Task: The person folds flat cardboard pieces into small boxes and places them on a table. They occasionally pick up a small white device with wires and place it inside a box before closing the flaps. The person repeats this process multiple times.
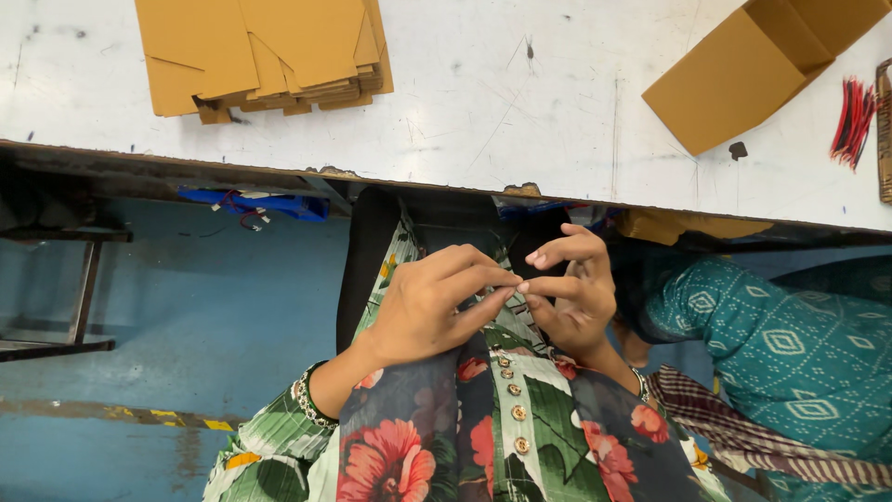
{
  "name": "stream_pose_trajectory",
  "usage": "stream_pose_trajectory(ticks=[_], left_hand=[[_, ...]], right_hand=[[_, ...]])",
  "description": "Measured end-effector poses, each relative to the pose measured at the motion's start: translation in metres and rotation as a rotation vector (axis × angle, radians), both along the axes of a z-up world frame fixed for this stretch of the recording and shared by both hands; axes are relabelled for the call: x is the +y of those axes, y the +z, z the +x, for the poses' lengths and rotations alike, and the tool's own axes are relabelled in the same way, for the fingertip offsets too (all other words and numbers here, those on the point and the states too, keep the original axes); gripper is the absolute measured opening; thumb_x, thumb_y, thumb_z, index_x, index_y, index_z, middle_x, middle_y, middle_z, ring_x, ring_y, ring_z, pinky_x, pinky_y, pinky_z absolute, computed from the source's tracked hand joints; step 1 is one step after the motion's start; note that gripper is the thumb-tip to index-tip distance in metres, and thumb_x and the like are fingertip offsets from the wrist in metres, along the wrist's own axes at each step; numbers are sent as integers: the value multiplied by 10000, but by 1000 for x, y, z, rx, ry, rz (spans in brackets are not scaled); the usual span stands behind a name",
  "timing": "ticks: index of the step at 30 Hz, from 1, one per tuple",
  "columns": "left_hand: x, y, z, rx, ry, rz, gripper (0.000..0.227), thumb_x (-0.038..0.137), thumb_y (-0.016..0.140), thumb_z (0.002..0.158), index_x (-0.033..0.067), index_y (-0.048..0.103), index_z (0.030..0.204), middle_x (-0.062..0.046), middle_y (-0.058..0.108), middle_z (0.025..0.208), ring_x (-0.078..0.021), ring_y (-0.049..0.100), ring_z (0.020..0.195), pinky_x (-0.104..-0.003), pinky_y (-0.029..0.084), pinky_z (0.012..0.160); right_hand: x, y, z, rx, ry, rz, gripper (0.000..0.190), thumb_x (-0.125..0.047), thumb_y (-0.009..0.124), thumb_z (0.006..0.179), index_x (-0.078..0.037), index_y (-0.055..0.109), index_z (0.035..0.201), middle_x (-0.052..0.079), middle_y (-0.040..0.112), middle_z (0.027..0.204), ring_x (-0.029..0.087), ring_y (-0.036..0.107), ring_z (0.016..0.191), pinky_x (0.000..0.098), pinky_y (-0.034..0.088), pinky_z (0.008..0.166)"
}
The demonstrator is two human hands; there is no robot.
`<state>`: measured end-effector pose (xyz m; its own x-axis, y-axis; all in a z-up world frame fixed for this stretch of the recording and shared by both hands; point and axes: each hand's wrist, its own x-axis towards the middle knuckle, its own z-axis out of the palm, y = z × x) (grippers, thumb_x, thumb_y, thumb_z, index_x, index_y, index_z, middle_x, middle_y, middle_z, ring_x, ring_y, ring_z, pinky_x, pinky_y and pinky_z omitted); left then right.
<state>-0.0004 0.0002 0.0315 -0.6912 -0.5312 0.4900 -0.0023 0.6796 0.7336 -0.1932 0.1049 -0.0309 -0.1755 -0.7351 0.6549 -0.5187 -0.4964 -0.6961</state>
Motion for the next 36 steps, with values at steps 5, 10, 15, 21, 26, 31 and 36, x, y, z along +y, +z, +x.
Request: stream_pose_trajectory(ticks=[5, 10, 15, 21, 26, 31, 36], left_hand=[[0, 2, 0, 4, 10, -62, 174, 113, 811, 867, 108, 738, 1026, -23, 694, 955, -203, 709, 808, -313, 560, 647], [0, 1, 0, 22, 28, -75, 159, 81, 809, 832, 107, 722, 963, -25, 681, 913, -201, 704, 774, -312, 551, 628], [-1, -3, 1, 12, -17, 89, 123, 66, 792, 833, 86, 693, 903, -29, 675, 876, -195, 706, 751, -296, 548, 628], [-1, -7, 0, 3, -87, 466, 81, 64, 759, 853, 54, 723, 924, -36, 690, 867, -137, 697, 749, -265, 540, 657], [-4, -13, 1, 57, -79, 428, 77, 61, 715, 887, 41, 679, 952, -64, 653, 903, -147, 693, 806, -261, 550, 714], [-34, -26, 11, 45, 183, 252, 81, 106, 686, 927, 33, 657, 944, -88, 638, 872, -206, 674, 789, -310, 535, 719], [-91, -38, 30, -55, 511, 71, 124, 171, 716, 974, 64, 675, 929, -86, 643, 863, -235, 671, 777, -340, 524, 699]], right_hand=[[3, 3, -1, 122, -58, -4, 68, -164, 762, 874, -139, 747, 935, 39, 573, 1100, 204, 622, 1066, 492, 345, 1185], [3, 0, 3, 153, -86, -28, 70, -160, 774, 862, -154, 746, 927, 36, 560, 1122, 197, 620, 1070, 492, 354, 1173], [3, -6, 7, 128, -68, -47, 89, -164, 799, 856, -174, 742, 924, 37, 499, 1189, 191, 593, 1111, 490, 343, 1187], [1, -10, 10, -149, 73, 19, 69, -164, 769, 929, -165, 732, 986, 72, 447, 1285, 184, 592, 1146, 447, 365, 1178], [0, -13, 12, -283, 136, 68, 113, -189, 731, 953, -101, 671, 989, 81, 470, 1248, 206, 600, 1117, 431, 386, 1140], [-5, -18, 6, -313, 102, 73, 126, -145, 661, 933, -83, 553, 918, 20, 569, 926, 191, 637, 974, 476, 345, 1233], [-3, -31, 3, -316, 62, 81, 77, -75, 634, 904, -76, 565, 870, 38, 593, 858, 193, 645, 903, 483, 366, 1216]])
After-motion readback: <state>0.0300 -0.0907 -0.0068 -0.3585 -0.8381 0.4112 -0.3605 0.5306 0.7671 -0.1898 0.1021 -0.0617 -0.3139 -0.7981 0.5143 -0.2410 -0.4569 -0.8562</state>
